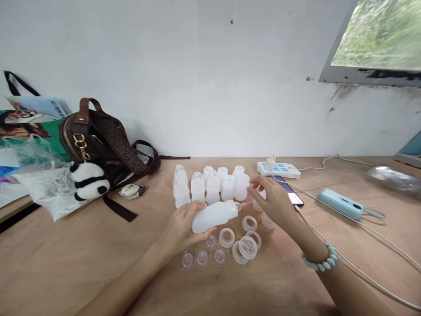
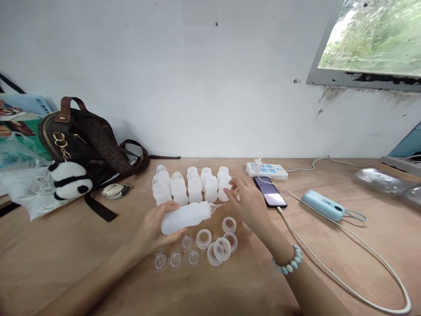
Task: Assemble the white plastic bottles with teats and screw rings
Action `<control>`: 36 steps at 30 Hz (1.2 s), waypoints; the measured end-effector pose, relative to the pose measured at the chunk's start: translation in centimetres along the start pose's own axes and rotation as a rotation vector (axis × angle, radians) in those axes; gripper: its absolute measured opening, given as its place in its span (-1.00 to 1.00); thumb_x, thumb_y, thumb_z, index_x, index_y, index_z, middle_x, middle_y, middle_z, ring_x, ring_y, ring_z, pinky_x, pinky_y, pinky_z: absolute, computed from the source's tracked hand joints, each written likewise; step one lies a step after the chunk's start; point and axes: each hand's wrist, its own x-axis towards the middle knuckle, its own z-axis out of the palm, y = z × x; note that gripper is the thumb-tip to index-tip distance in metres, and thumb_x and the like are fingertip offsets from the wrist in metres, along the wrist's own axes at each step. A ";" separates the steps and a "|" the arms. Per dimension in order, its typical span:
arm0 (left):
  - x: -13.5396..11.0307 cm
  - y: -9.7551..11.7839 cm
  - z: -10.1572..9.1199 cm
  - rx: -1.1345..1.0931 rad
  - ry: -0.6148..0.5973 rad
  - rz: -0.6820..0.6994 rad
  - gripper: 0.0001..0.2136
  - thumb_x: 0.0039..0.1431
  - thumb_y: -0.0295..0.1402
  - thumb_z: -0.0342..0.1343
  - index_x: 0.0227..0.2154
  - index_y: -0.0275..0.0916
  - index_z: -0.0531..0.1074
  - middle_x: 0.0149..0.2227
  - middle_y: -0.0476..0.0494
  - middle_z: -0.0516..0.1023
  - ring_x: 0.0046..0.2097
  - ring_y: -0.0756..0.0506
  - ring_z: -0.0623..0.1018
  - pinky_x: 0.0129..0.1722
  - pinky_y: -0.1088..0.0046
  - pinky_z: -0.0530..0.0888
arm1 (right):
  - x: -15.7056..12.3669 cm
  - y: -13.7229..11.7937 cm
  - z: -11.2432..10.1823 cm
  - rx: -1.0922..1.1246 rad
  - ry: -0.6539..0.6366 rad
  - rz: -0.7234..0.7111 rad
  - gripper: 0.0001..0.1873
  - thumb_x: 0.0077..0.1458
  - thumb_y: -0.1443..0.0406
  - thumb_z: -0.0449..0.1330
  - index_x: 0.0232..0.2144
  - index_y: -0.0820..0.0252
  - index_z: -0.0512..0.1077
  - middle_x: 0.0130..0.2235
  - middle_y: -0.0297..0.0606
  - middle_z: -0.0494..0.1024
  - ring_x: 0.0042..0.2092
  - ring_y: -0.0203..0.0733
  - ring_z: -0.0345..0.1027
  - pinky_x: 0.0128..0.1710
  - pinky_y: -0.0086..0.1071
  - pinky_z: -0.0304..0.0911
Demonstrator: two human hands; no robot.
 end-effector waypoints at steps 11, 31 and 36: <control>-0.4 -0.2 -0.1 -0.036 -0.030 -0.049 -0.65 0.18 -0.07 0.08 -0.13 -0.22 0.25 -0.23 -0.14 0.59 -0.22 -0.06 0.62 -0.27 0.49 0.56 | 0.9 1.8 -0.9 -0.562 -0.221 0.193 -0.79 0.23 0.26 0.07 -0.27 0.28 0.44 -0.25 -0.06 0.58 -0.17 0.06 0.47 -0.22 -0.22 0.18; -0.7 1.0 -0.3 -0.294 -0.016 -0.234 -0.63 0.07 -0.12 0.21 -0.15 -0.18 0.28 -0.23 -0.07 0.59 -0.20 -0.03 0.63 -0.24 0.54 0.56 | -1.8 -2.5 0.0 0.794 -0.522 -0.096 -0.42 -0.07 0.17 0.39 0.03 0.07 0.41 -0.01 -0.25 0.48 -0.05 -0.19 0.39 -0.21 -0.42 0.35; -1.1 0.9 0.0 -0.286 -0.005 -0.198 -0.61 0.06 -0.13 0.22 -0.13 -0.18 0.27 -0.21 -0.08 0.59 -0.18 -0.03 0.63 -0.21 0.53 0.57 | -2.1 -2.6 1.4 0.807 -0.475 -0.049 -0.48 -0.21 0.20 0.46 -0.12 0.16 0.53 -0.13 -0.24 0.56 -0.16 -0.19 0.42 -0.25 -0.42 0.33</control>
